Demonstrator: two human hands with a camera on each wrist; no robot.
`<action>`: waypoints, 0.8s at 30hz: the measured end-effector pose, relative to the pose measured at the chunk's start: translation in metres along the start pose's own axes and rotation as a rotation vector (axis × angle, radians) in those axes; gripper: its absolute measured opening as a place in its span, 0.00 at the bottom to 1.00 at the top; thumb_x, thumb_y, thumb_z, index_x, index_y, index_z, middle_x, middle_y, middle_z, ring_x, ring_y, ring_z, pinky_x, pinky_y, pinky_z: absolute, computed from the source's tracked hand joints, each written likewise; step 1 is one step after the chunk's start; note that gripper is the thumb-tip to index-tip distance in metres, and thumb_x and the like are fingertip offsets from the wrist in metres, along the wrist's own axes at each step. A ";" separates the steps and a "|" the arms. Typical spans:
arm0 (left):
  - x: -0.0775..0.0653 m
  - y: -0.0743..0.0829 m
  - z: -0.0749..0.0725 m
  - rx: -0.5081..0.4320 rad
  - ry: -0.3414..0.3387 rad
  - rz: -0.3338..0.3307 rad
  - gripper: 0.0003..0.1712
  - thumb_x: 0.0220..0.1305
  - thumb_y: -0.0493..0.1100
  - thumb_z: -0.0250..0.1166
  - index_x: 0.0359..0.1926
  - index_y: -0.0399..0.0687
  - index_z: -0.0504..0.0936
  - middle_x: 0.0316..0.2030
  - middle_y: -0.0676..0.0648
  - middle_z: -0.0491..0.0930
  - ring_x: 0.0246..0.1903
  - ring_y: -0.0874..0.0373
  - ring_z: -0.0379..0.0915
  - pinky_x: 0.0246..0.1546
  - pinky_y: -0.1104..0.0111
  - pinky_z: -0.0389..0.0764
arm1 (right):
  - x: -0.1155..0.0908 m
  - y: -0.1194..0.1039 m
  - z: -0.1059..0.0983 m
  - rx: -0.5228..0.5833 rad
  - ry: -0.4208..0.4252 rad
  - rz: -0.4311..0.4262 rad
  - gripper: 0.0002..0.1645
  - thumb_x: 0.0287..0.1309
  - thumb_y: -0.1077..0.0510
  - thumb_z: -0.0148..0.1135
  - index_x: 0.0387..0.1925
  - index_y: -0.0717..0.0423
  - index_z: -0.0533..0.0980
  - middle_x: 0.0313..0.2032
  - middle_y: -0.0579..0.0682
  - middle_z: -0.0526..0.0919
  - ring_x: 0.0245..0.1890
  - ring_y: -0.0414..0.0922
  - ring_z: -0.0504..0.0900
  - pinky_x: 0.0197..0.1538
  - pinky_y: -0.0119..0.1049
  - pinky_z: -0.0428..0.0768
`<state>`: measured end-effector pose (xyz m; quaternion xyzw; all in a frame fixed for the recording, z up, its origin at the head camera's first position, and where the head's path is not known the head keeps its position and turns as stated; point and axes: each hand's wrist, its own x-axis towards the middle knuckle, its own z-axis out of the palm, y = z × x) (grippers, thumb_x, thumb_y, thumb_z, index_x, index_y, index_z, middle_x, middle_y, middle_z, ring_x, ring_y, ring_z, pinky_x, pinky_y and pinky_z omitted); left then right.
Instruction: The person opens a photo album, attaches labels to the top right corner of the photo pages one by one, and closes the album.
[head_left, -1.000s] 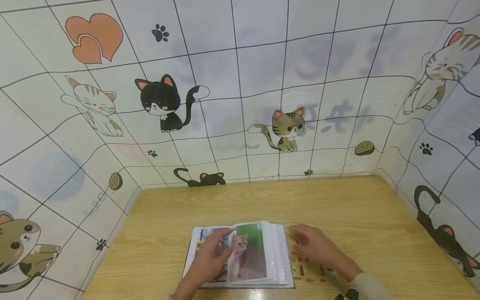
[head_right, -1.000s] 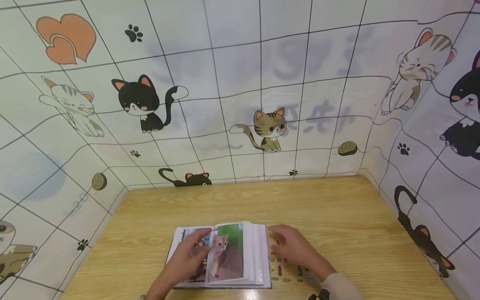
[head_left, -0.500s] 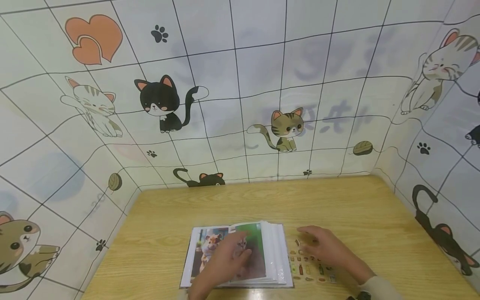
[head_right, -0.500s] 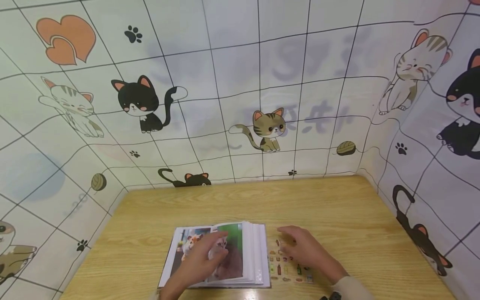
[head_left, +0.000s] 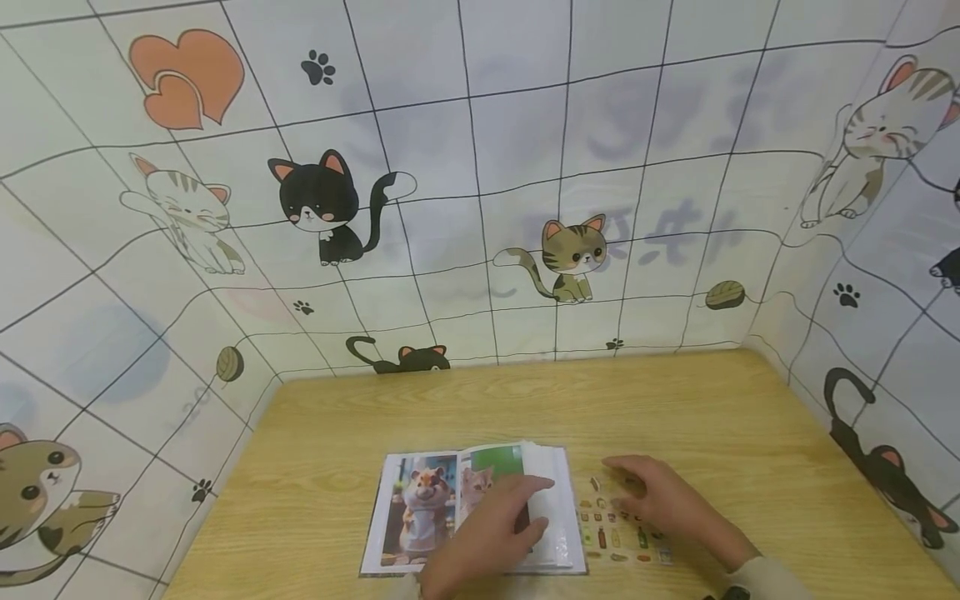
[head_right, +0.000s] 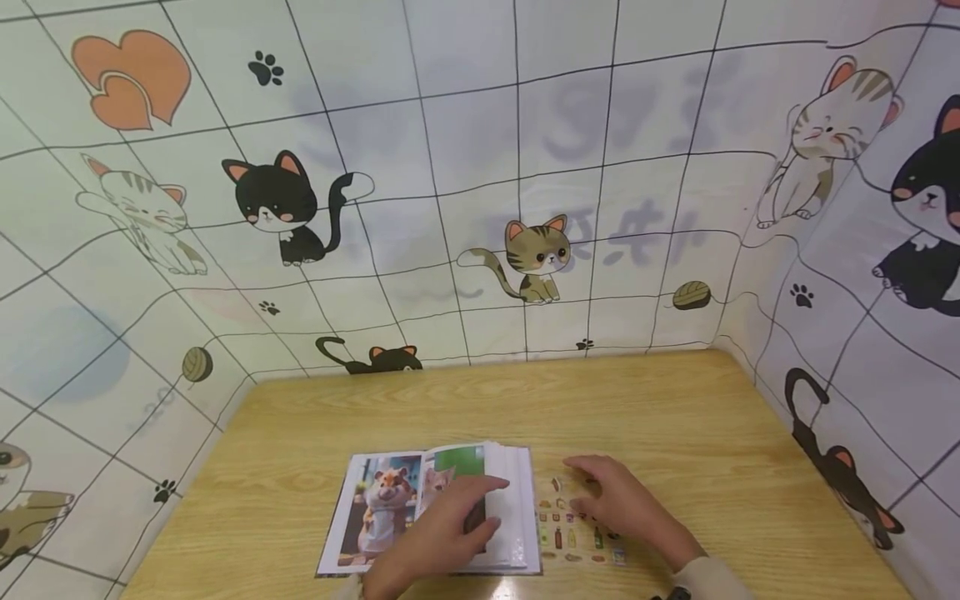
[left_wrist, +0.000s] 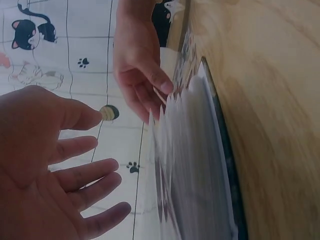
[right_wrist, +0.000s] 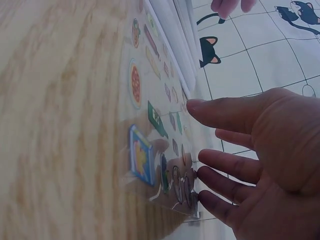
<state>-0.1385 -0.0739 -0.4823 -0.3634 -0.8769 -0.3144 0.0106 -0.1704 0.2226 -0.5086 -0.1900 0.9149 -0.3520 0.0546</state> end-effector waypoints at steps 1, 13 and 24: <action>0.002 0.002 0.002 0.009 -0.006 0.021 0.23 0.71 0.44 0.58 0.65 0.48 0.72 0.57 0.49 0.77 0.55 0.58 0.73 0.57 0.65 0.74 | 0.000 0.001 0.000 0.005 -0.001 0.012 0.33 0.52 0.58 0.73 0.61 0.60 0.75 0.60 0.58 0.78 0.62 0.61 0.74 0.62 0.58 0.72; 0.018 0.020 0.032 0.338 -0.145 0.219 0.25 0.69 0.48 0.61 0.65 0.51 0.73 0.57 0.53 0.79 0.58 0.63 0.74 0.59 0.74 0.73 | -0.002 0.003 0.001 0.045 -0.021 0.066 0.36 0.49 0.58 0.75 0.61 0.60 0.75 0.61 0.59 0.77 0.64 0.63 0.71 0.64 0.62 0.68; 0.024 0.026 0.048 0.379 -0.388 0.219 0.27 0.70 0.51 0.59 0.68 0.57 0.69 0.65 0.57 0.71 0.66 0.66 0.64 0.64 0.63 0.70 | -0.003 0.005 0.004 0.010 0.016 0.078 0.33 0.49 0.60 0.74 0.59 0.59 0.76 0.60 0.59 0.78 0.63 0.62 0.73 0.63 0.60 0.70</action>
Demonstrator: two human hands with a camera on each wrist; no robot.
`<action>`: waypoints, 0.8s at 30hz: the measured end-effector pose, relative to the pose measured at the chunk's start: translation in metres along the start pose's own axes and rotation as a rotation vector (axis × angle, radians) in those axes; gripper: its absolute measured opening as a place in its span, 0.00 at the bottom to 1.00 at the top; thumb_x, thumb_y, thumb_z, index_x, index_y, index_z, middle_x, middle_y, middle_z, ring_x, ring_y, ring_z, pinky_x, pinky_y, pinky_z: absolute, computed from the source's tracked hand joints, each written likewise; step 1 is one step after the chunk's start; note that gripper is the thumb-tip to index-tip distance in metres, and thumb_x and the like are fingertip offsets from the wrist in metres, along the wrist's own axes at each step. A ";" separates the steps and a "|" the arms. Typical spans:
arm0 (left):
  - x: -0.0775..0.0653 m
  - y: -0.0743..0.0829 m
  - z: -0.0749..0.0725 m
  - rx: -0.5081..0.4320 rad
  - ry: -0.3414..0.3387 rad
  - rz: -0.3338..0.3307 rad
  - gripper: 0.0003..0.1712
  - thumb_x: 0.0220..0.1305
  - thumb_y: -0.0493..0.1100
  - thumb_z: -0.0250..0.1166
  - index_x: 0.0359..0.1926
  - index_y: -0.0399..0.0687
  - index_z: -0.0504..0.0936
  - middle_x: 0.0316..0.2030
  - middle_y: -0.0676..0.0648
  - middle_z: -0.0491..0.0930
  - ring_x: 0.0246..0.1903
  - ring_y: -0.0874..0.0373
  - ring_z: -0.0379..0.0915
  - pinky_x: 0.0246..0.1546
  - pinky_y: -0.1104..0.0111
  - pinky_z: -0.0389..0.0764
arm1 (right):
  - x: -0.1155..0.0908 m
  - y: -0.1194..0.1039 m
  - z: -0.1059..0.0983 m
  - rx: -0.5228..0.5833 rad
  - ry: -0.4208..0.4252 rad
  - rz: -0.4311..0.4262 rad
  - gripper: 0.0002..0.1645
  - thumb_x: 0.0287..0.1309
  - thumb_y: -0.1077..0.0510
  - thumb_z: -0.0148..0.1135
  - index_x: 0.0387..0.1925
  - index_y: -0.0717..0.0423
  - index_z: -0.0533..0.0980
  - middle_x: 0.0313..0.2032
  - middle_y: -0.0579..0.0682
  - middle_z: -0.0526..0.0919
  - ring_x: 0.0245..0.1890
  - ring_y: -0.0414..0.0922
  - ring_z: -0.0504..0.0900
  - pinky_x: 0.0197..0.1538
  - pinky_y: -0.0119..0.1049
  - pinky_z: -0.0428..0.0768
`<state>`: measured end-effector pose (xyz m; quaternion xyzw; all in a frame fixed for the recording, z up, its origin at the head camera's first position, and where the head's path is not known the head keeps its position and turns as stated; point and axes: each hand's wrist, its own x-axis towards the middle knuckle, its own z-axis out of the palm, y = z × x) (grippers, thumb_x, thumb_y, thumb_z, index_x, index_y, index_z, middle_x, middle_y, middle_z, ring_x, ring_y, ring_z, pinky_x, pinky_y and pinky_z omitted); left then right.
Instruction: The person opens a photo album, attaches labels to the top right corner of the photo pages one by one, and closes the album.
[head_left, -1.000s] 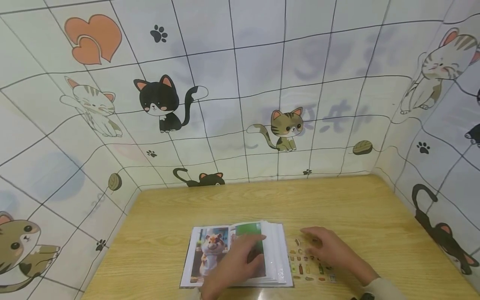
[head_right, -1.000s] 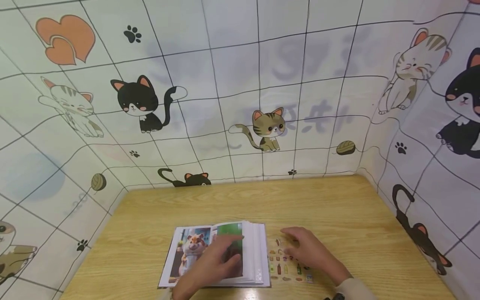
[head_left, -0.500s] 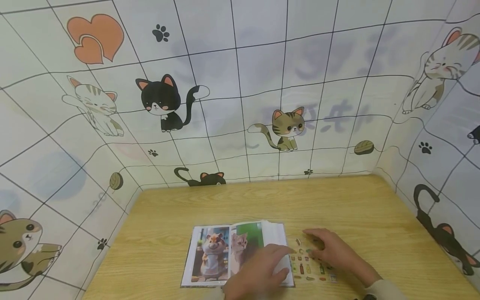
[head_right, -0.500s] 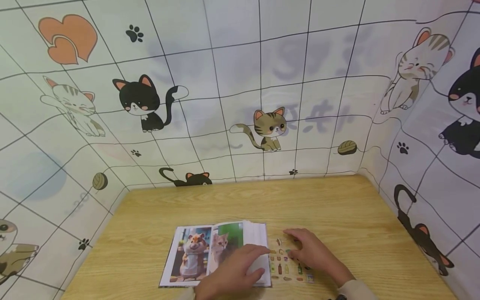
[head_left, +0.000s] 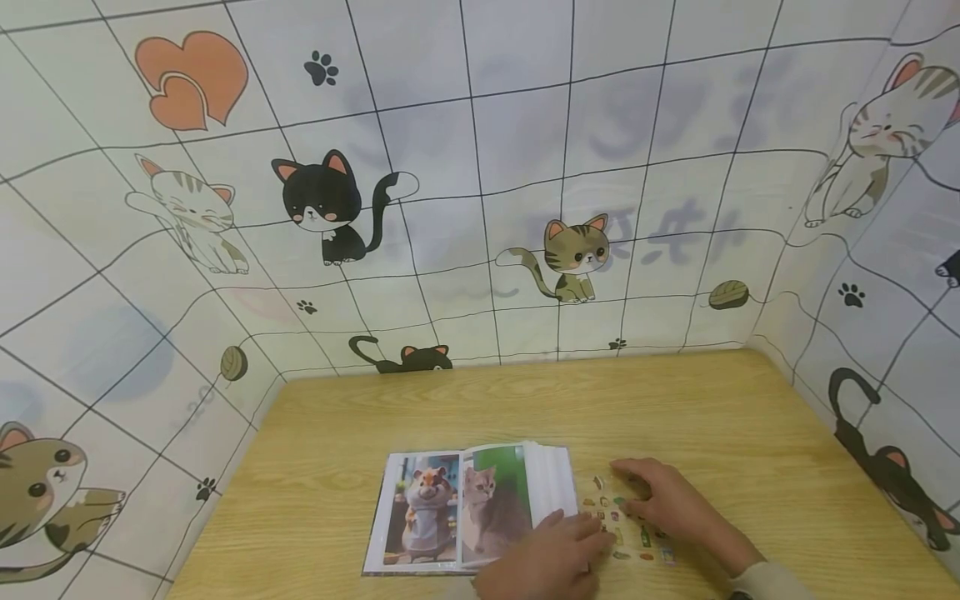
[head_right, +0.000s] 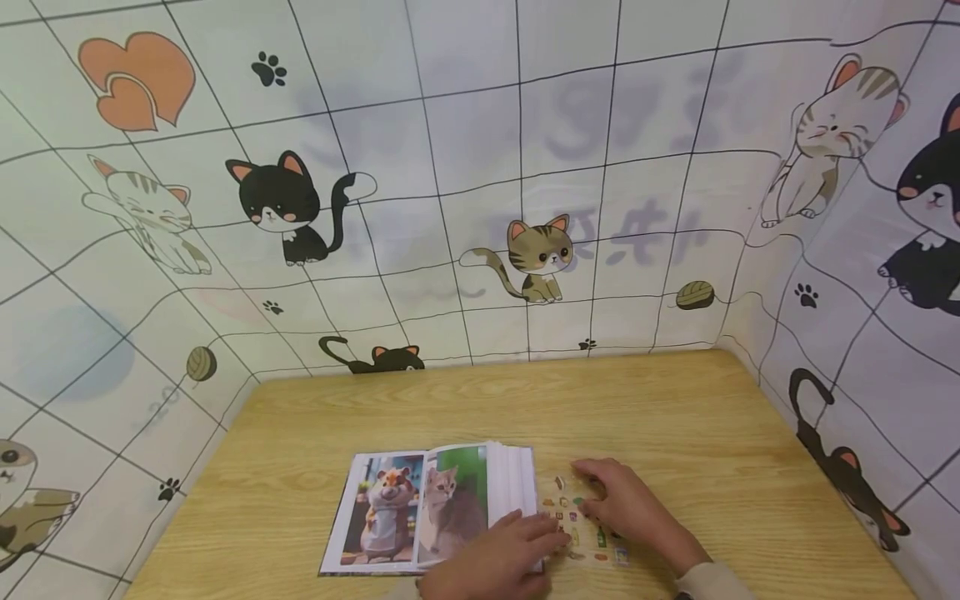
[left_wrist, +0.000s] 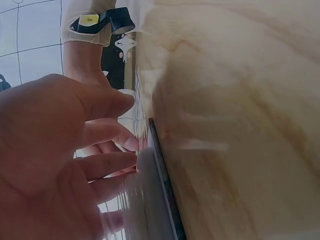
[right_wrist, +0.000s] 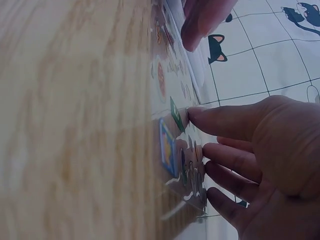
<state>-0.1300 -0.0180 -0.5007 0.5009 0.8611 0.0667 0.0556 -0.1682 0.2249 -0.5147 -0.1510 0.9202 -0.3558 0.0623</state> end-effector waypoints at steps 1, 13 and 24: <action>0.000 0.000 0.000 -0.009 -0.020 -0.007 0.28 0.71 0.52 0.58 0.69 0.58 0.68 0.66 0.57 0.70 0.68 0.65 0.62 0.66 0.61 0.69 | 0.000 0.000 0.000 -0.001 0.001 -0.001 0.33 0.49 0.60 0.74 0.59 0.59 0.76 0.60 0.59 0.79 0.63 0.62 0.73 0.63 0.60 0.70; -0.001 0.004 0.004 0.005 -0.118 -0.072 0.35 0.72 0.61 0.54 0.76 0.62 0.58 0.73 0.55 0.61 0.72 0.61 0.55 0.71 0.60 0.61 | -0.002 0.000 0.000 -0.034 0.013 -0.012 0.31 0.50 0.59 0.74 0.58 0.57 0.78 0.59 0.57 0.80 0.63 0.61 0.73 0.63 0.61 0.70; 0.000 0.005 0.005 0.031 -0.112 -0.083 0.34 0.71 0.60 0.56 0.74 0.64 0.59 0.72 0.56 0.62 0.72 0.62 0.56 0.71 0.61 0.62 | -0.003 -0.002 0.000 -0.036 0.017 -0.014 0.31 0.50 0.60 0.74 0.58 0.57 0.78 0.59 0.58 0.80 0.63 0.62 0.73 0.63 0.61 0.70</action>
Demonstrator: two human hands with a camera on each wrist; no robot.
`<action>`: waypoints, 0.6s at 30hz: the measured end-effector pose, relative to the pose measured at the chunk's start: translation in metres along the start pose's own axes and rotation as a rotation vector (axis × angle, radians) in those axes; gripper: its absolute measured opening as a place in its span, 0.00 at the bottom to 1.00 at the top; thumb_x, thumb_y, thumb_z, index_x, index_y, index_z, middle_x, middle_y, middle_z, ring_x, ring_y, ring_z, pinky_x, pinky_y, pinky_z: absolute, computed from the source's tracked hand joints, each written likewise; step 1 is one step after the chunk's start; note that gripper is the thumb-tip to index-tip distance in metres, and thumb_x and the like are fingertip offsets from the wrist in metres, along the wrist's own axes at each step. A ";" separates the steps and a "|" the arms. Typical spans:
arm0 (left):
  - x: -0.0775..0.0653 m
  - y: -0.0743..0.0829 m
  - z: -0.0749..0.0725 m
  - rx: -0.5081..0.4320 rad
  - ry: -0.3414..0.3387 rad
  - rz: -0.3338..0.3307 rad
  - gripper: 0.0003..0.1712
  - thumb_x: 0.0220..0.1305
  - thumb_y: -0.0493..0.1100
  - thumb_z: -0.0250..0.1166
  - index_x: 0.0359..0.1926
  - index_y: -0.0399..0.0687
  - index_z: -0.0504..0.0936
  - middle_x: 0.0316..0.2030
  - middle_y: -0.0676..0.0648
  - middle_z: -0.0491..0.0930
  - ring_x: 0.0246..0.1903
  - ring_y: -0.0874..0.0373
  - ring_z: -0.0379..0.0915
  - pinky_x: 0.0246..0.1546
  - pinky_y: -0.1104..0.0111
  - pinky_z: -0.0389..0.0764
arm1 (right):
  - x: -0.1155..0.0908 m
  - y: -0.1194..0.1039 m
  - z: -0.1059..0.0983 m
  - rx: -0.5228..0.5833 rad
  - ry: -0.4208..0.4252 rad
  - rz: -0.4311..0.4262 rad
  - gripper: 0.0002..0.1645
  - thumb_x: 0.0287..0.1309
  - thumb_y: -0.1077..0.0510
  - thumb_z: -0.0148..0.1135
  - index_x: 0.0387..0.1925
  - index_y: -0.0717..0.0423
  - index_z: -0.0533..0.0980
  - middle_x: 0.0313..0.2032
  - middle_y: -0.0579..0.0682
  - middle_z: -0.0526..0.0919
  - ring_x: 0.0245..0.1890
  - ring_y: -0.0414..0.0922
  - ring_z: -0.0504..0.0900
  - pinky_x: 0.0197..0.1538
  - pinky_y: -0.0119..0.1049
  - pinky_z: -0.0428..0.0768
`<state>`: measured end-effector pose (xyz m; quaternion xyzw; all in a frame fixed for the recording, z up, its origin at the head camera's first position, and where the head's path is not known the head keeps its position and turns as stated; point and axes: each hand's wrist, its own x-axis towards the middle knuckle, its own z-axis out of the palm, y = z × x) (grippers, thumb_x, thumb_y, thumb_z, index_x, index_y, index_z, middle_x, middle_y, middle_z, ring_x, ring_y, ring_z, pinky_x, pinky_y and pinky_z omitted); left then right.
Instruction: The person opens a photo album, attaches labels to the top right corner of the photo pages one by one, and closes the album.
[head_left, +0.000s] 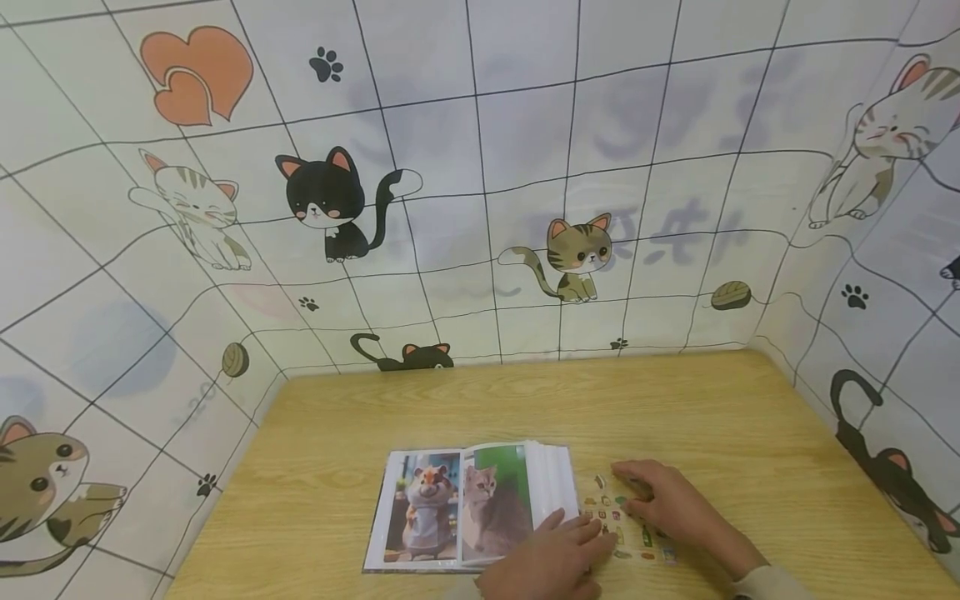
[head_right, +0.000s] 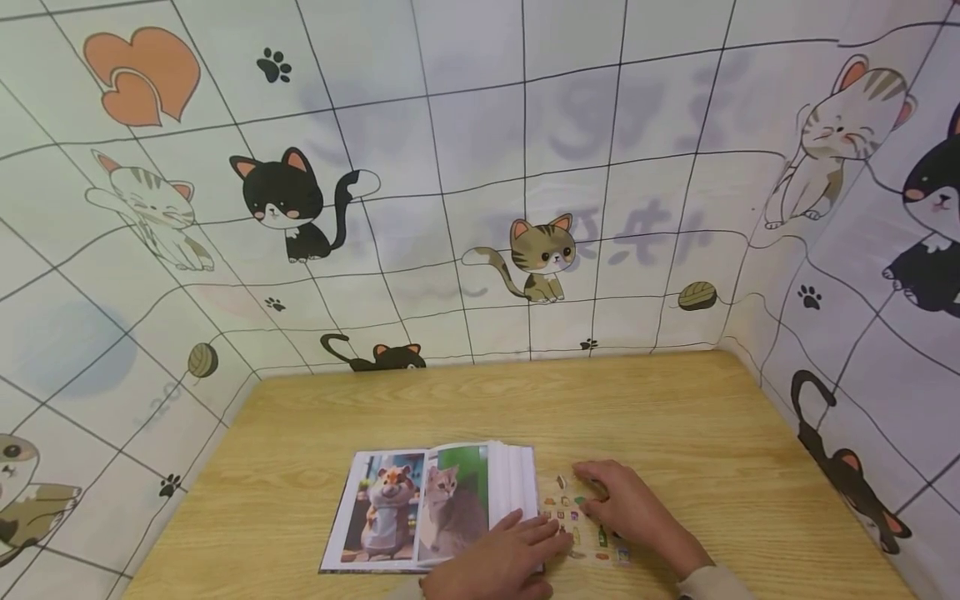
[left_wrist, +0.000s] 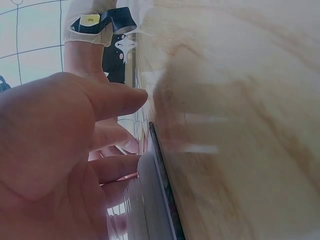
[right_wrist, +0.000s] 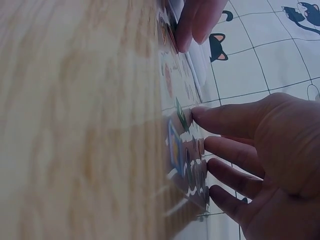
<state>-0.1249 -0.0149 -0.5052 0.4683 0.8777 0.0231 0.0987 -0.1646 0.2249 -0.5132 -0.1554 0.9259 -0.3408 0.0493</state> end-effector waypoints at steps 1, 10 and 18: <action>0.000 0.000 0.000 0.003 0.001 -0.002 0.34 0.71 0.60 0.56 0.74 0.64 0.59 0.72 0.56 0.62 0.72 0.62 0.56 0.71 0.61 0.62 | 0.000 0.000 0.000 0.000 0.001 -0.001 0.31 0.50 0.60 0.74 0.58 0.57 0.78 0.59 0.58 0.79 0.63 0.62 0.73 0.63 0.61 0.70; -0.001 0.001 0.000 0.011 0.021 -0.004 0.34 0.70 0.60 0.59 0.73 0.63 0.61 0.70 0.58 0.64 0.71 0.62 0.57 0.70 0.61 0.63 | 0.001 0.000 0.003 -0.005 0.015 0.000 0.31 0.50 0.62 0.74 0.58 0.57 0.78 0.59 0.58 0.80 0.62 0.61 0.74 0.62 0.59 0.72; -0.002 0.002 0.000 0.023 0.049 -0.006 0.34 0.68 0.59 0.60 0.71 0.63 0.63 0.69 0.58 0.66 0.71 0.63 0.58 0.70 0.61 0.63 | 0.001 0.002 0.005 0.005 0.017 0.007 0.32 0.51 0.63 0.73 0.60 0.56 0.76 0.58 0.56 0.81 0.63 0.60 0.74 0.63 0.59 0.70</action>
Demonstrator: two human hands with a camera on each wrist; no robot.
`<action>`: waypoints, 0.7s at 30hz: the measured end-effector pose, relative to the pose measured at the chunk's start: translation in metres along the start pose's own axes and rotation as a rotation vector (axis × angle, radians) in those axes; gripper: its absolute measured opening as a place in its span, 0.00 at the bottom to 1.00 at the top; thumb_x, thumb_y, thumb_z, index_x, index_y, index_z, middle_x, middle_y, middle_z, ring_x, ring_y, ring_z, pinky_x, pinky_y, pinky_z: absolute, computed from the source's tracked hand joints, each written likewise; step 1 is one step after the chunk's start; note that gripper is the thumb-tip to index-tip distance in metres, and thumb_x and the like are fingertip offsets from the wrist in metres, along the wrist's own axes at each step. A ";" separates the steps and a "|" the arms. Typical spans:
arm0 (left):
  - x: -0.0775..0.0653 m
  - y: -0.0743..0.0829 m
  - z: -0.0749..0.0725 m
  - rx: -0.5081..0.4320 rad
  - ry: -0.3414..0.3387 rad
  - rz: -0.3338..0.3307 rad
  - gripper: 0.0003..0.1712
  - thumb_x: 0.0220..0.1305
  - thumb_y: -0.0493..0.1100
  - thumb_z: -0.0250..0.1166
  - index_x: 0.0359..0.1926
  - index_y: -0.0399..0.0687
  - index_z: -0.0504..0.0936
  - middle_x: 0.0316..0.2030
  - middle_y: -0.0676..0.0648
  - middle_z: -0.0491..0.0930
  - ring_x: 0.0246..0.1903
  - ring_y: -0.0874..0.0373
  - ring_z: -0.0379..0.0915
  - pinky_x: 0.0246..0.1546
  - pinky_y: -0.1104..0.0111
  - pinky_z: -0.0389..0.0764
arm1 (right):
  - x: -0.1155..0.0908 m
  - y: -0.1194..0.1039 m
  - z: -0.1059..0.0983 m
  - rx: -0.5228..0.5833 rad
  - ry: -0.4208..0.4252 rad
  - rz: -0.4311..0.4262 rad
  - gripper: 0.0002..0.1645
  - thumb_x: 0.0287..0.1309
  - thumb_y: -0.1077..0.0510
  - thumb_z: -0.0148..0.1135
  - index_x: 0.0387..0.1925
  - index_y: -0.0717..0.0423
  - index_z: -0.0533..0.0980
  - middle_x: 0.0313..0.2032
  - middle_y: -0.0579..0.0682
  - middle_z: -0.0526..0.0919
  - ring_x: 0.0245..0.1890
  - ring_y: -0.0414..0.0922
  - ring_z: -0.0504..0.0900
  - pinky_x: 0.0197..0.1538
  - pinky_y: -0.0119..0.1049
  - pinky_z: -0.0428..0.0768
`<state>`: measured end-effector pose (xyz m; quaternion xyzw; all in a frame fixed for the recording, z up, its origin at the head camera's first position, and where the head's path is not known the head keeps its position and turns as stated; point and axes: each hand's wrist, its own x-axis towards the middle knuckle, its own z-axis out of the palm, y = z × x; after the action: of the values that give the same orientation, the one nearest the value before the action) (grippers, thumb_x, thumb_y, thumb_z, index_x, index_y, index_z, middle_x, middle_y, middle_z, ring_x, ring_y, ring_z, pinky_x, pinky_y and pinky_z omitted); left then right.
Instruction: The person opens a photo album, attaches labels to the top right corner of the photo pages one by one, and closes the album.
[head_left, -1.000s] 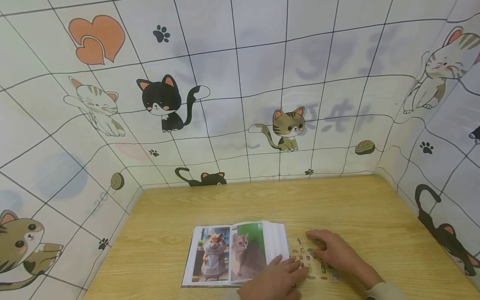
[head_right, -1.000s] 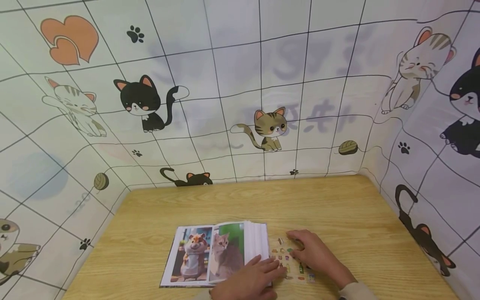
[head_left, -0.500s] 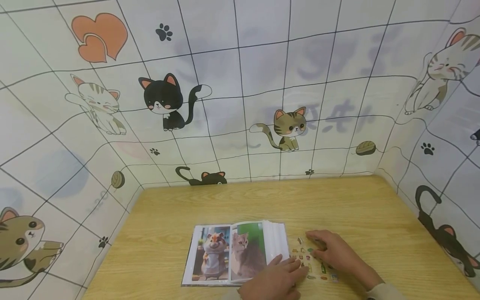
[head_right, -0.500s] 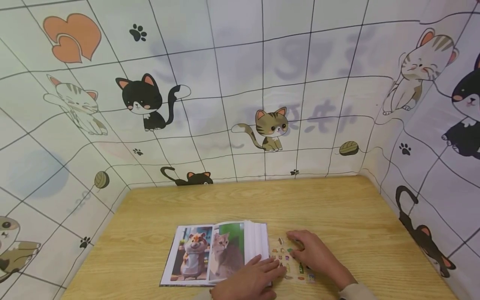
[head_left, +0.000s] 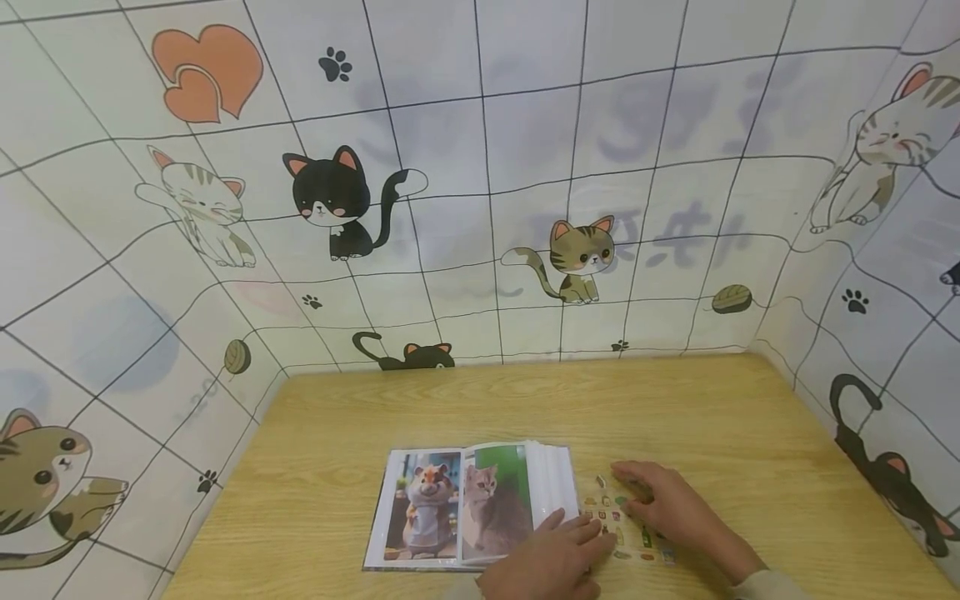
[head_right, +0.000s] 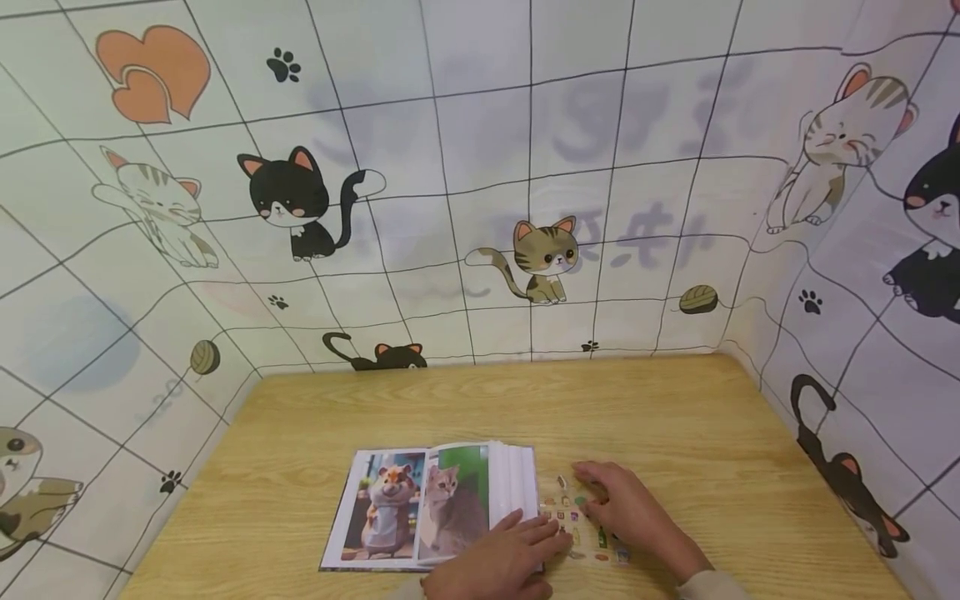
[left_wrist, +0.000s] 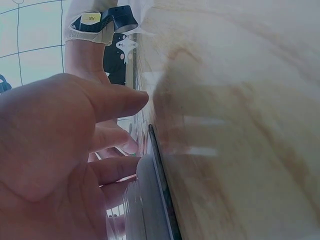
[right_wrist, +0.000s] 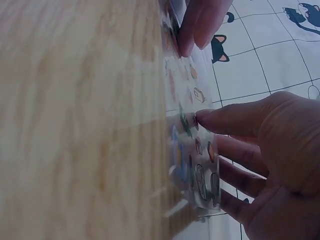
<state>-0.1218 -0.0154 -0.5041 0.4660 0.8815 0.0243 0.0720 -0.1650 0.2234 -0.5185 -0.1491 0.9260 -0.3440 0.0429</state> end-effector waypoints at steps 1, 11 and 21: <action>0.000 0.000 0.000 0.003 0.000 0.000 0.34 0.69 0.59 0.60 0.72 0.63 0.62 0.70 0.58 0.66 0.71 0.63 0.58 0.70 0.61 0.63 | 0.000 0.000 0.000 0.005 -0.001 -0.001 0.33 0.52 0.63 0.73 0.61 0.56 0.76 0.58 0.55 0.81 0.63 0.60 0.74 0.63 0.59 0.71; -0.002 0.001 -0.003 -0.011 0.024 0.005 0.33 0.69 0.58 0.59 0.72 0.63 0.63 0.70 0.58 0.66 0.71 0.63 0.58 0.70 0.60 0.63 | 0.001 -0.001 -0.004 0.103 0.034 -0.040 0.34 0.53 0.63 0.71 0.63 0.55 0.73 0.53 0.54 0.83 0.55 0.56 0.80 0.59 0.57 0.75; 0.000 -0.002 0.000 -0.070 0.038 0.012 0.31 0.71 0.59 0.58 0.71 0.63 0.64 0.68 0.59 0.68 0.69 0.65 0.60 0.68 0.58 0.66 | 0.010 -0.003 -0.007 0.064 0.074 0.015 0.21 0.59 0.63 0.66 0.55 0.53 0.79 0.43 0.44 0.85 0.42 0.41 0.80 0.44 0.37 0.80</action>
<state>-0.1234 -0.0164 -0.5042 0.4678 0.8786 0.0642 0.0715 -0.1756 0.2229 -0.5108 -0.1282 0.9166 -0.3785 0.0160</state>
